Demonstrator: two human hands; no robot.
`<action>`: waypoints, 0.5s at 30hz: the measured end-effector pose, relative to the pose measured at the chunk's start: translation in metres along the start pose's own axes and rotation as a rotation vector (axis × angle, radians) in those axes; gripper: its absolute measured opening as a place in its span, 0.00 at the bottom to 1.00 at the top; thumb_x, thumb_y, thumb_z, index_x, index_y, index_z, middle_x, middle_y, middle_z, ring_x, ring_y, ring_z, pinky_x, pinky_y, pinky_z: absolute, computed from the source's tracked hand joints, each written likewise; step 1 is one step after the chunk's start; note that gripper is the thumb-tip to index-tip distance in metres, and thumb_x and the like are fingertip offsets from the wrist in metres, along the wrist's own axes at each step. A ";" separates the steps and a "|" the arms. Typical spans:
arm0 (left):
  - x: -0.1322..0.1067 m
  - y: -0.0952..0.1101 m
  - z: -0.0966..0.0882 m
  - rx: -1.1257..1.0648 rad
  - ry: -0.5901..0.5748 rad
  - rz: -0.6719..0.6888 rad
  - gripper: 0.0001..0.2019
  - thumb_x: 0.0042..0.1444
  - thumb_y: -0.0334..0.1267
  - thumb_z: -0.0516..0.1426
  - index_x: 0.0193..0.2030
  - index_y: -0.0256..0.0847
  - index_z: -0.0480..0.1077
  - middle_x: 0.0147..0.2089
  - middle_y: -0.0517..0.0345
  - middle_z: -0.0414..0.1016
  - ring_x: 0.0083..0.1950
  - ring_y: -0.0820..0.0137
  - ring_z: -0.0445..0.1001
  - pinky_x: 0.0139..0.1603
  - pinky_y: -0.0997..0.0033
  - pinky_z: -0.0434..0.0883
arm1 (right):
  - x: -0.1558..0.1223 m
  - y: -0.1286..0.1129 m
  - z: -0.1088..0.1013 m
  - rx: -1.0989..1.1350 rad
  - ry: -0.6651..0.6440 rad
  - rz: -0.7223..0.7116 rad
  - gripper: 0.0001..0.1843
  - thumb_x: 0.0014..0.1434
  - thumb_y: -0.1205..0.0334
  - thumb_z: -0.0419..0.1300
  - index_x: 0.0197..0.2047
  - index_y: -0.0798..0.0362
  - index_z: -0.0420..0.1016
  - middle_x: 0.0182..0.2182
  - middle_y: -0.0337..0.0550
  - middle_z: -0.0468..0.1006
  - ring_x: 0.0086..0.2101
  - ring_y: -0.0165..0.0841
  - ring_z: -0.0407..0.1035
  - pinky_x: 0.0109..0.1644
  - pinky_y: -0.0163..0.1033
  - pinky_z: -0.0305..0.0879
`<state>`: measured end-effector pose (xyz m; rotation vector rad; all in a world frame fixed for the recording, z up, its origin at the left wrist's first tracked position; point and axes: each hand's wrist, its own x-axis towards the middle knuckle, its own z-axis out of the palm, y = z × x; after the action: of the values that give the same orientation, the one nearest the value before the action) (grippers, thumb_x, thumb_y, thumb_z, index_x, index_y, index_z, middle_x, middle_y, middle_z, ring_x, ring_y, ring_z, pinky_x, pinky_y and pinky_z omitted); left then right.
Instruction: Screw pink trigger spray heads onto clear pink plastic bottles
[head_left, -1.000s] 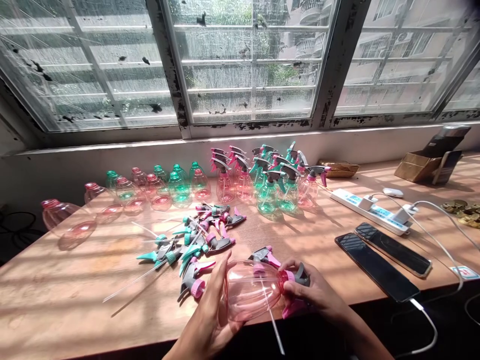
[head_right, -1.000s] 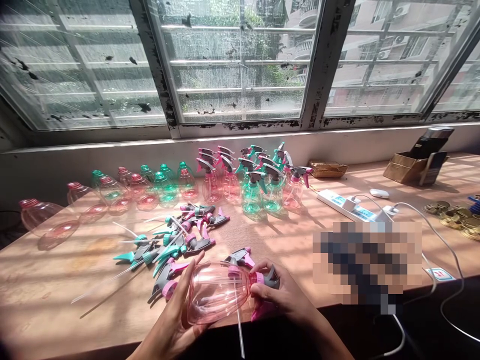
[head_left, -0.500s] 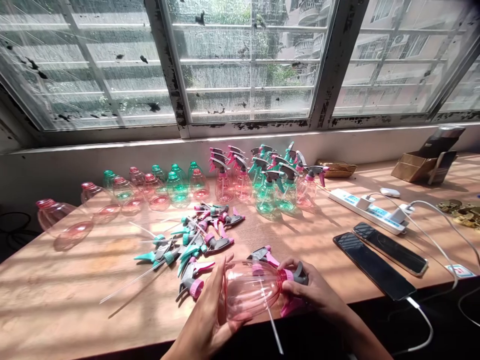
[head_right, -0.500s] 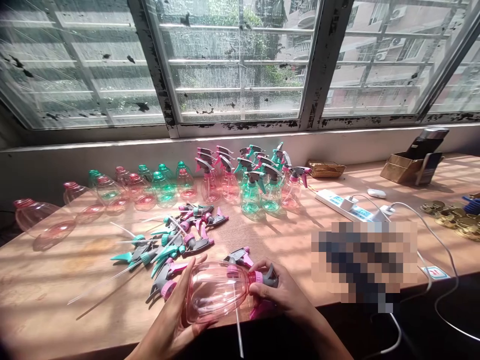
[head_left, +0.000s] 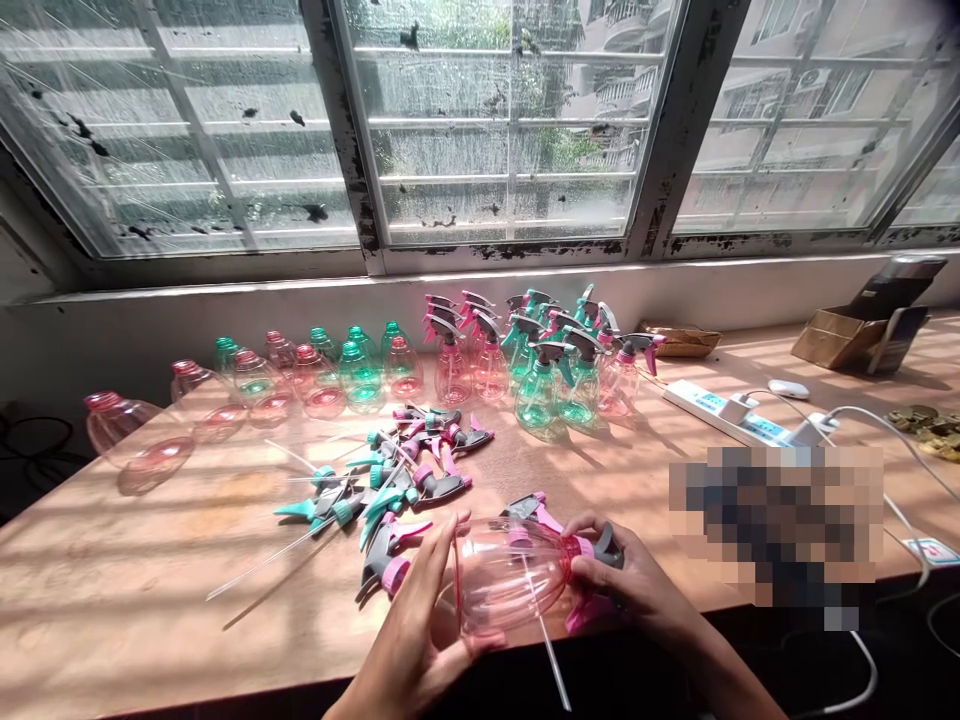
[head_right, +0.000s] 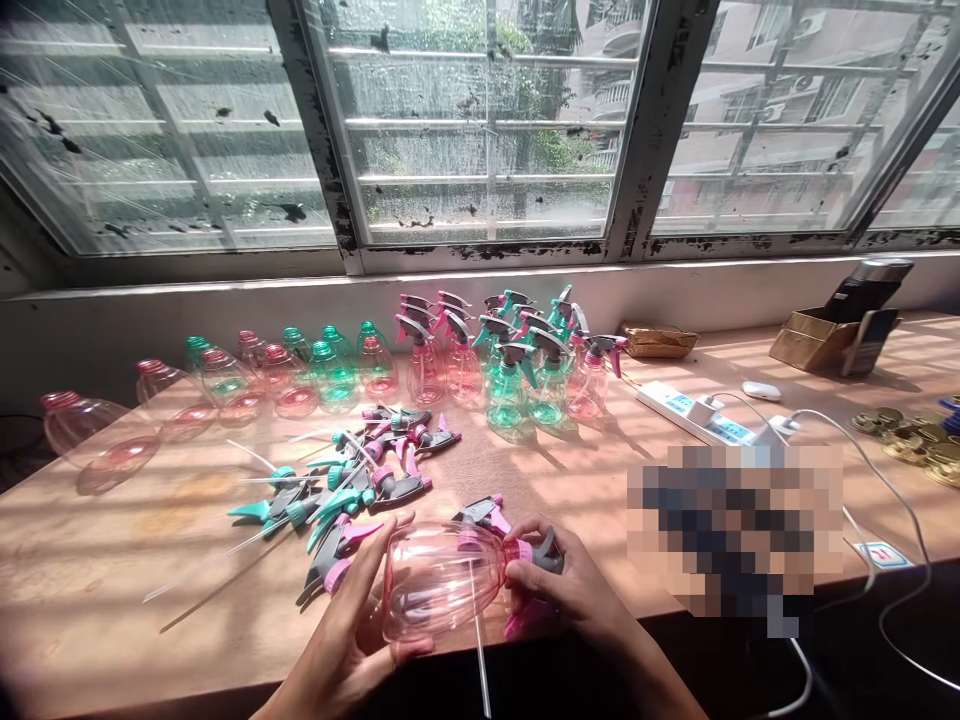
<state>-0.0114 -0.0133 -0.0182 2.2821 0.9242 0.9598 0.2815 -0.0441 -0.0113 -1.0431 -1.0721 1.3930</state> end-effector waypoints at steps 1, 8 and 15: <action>0.001 0.001 0.000 0.004 0.002 0.017 0.41 0.68 0.54 0.57 0.79 0.55 0.38 0.77 0.40 0.53 0.76 0.44 0.59 0.71 0.39 0.64 | 0.000 0.000 0.000 0.004 0.006 -0.001 0.22 0.53 0.49 0.77 0.42 0.54 0.77 0.24 0.35 0.78 0.25 0.29 0.70 0.30 0.32 0.64; 0.000 -0.005 0.005 0.087 0.018 0.024 0.36 0.72 0.48 0.53 0.79 0.60 0.37 0.78 0.44 0.54 0.77 0.44 0.56 0.69 0.40 0.67 | 0.001 -0.002 0.002 -0.025 0.038 -0.005 0.23 0.52 0.48 0.77 0.41 0.55 0.77 0.24 0.35 0.77 0.25 0.29 0.69 0.31 0.33 0.62; -0.001 -0.005 0.003 0.047 0.002 -0.069 0.51 0.60 0.53 0.65 0.79 0.55 0.37 0.77 0.39 0.53 0.76 0.39 0.57 0.72 0.37 0.61 | 0.001 -0.001 0.004 -0.017 0.008 0.027 0.24 0.52 0.48 0.77 0.42 0.54 0.76 0.25 0.38 0.81 0.25 0.32 0.73 0.31 0.35 0.65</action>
<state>-0.0116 -0.0112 -0.0239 2.2726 1.0289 0.9205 0.2783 -0.0433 -0.0093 -1.0778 -1.0694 1.4023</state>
